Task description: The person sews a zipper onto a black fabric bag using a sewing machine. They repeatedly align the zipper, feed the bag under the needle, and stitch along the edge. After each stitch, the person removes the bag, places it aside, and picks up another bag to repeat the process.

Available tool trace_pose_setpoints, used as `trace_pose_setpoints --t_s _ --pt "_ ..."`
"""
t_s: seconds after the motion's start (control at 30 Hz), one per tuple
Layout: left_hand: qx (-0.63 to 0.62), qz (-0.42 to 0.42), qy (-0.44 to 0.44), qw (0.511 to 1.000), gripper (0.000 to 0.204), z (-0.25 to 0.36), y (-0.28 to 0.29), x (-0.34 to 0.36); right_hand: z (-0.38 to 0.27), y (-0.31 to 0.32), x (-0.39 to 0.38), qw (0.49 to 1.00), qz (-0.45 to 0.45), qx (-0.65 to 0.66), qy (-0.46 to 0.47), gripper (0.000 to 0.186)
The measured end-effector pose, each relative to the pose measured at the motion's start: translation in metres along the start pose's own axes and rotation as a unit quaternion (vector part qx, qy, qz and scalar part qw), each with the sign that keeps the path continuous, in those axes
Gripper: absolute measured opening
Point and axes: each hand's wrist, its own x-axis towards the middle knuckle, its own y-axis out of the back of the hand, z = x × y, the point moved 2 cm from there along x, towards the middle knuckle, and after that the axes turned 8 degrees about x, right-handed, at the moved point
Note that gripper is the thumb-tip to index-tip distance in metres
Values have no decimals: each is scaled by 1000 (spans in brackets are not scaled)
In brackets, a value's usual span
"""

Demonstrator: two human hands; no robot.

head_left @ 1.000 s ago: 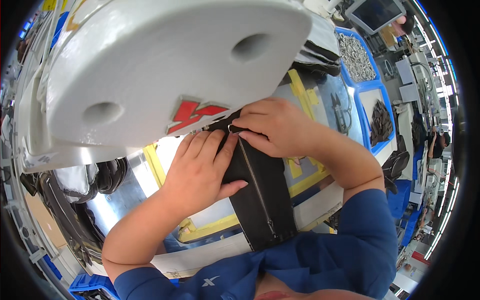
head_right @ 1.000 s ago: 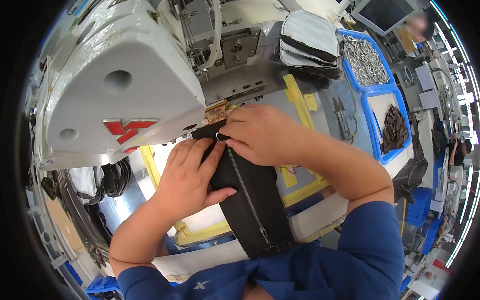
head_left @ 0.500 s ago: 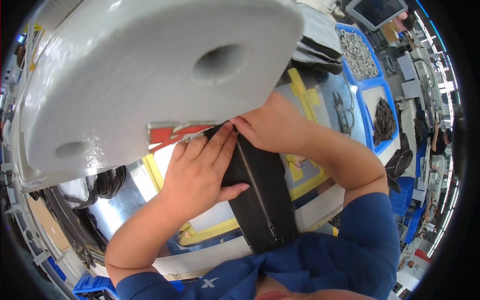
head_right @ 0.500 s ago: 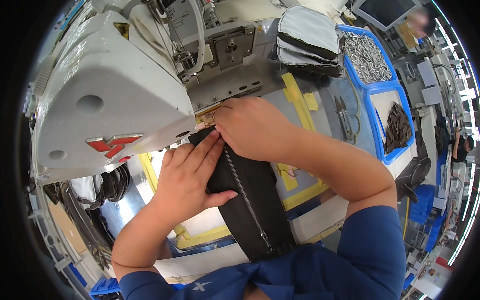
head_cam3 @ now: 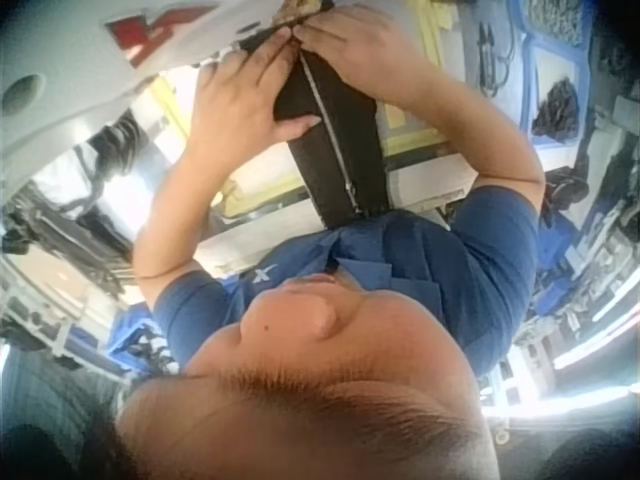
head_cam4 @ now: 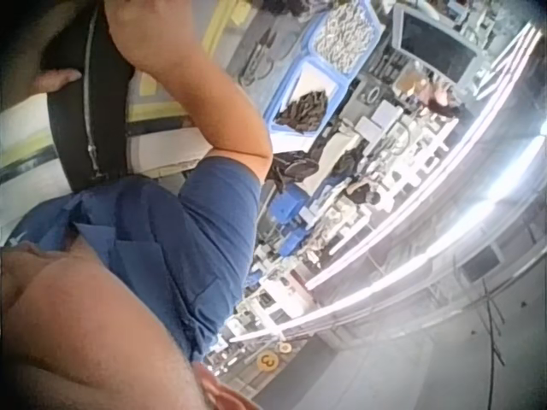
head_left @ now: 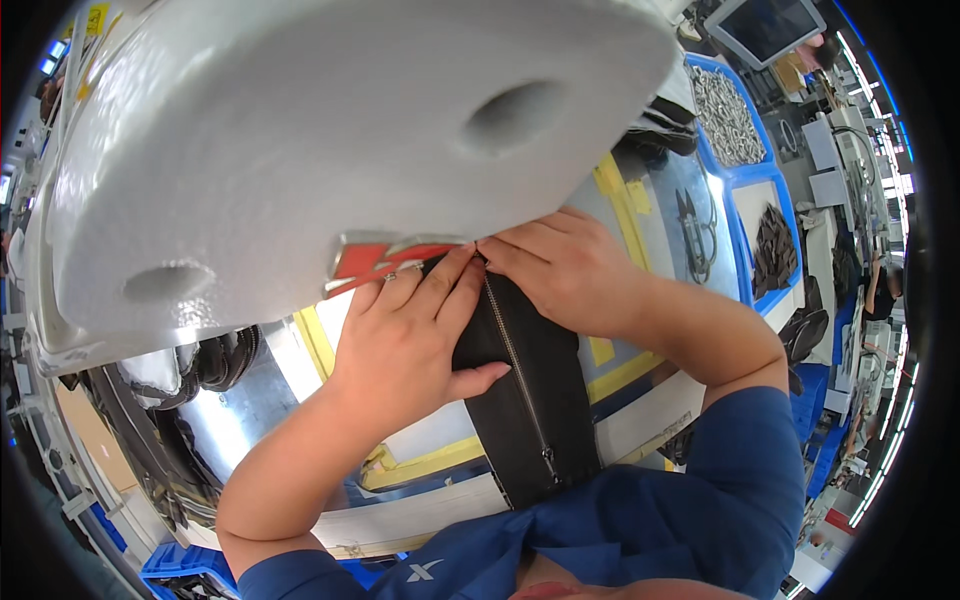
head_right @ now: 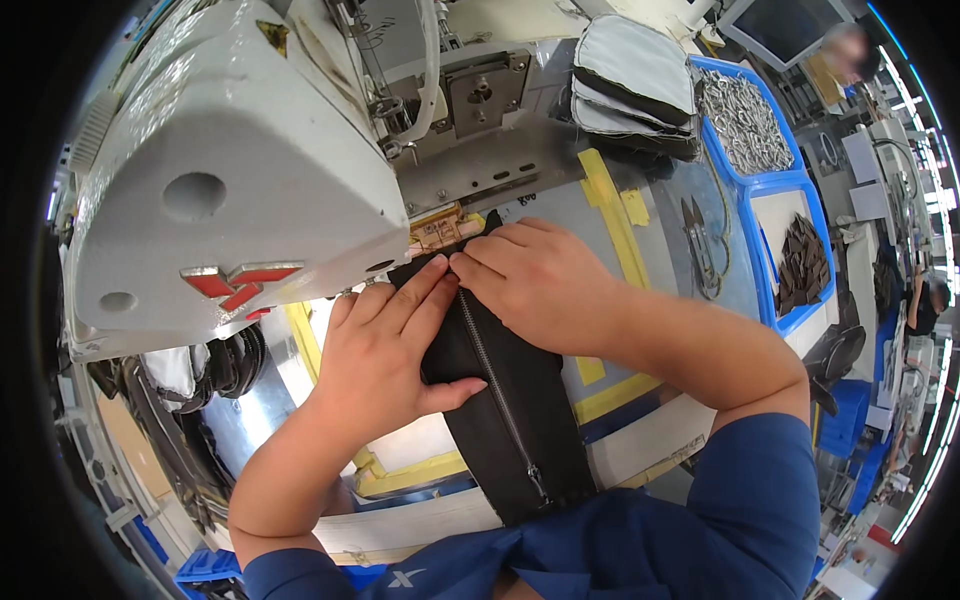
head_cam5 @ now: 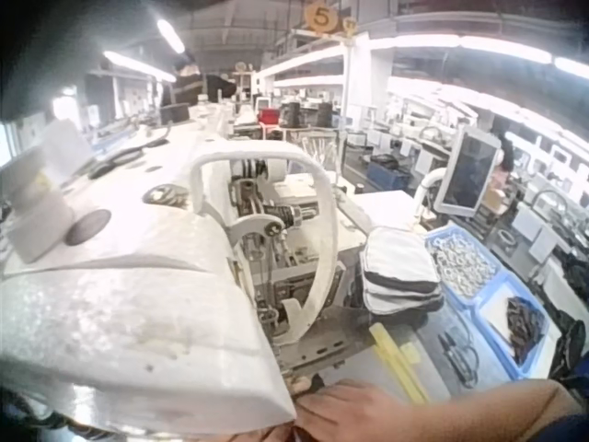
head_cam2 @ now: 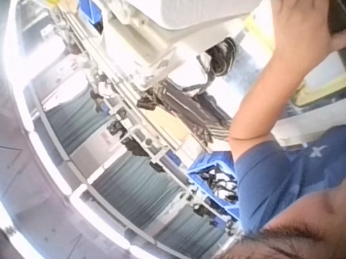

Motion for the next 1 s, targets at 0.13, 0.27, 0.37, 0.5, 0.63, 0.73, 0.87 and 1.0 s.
trace_pose_setpoints --t_s 0.13,0.27,0.37,0.5,0.63,0.73,0.87,1.0 --pt "-26 0 7 1000 96 -1 -1 -1 0 0 1 1000 1 -4 -1 34" --pt "-69 4 19 997 95 -3 -2 0 -1 4 4 1000 -12 -20 1 33" --pt "-105 7 25 994 93 -6 -6 0 -4 5 6 999 -25 -28 -2 33" --pt "-110 34 16 993 89 -7 -6 0 -2 6 9 999 -37 -23 -11 32" --pt "-97 51 11 994 87 -7 -6 -1 0 5 10 999 -36 -14 -16 32" --pt "-116 54 14 992 85 -9 -6 -1 -1 5 9 999 -30 -19 -13 32" --pt "-170 33 33 984 80 -12 -2 2 -2 4 8 999 -39 -18 -22 30" --pt "-179 27 62 981 75 -17 2 1 -8 0 20 998 -48 -22 -26 24"
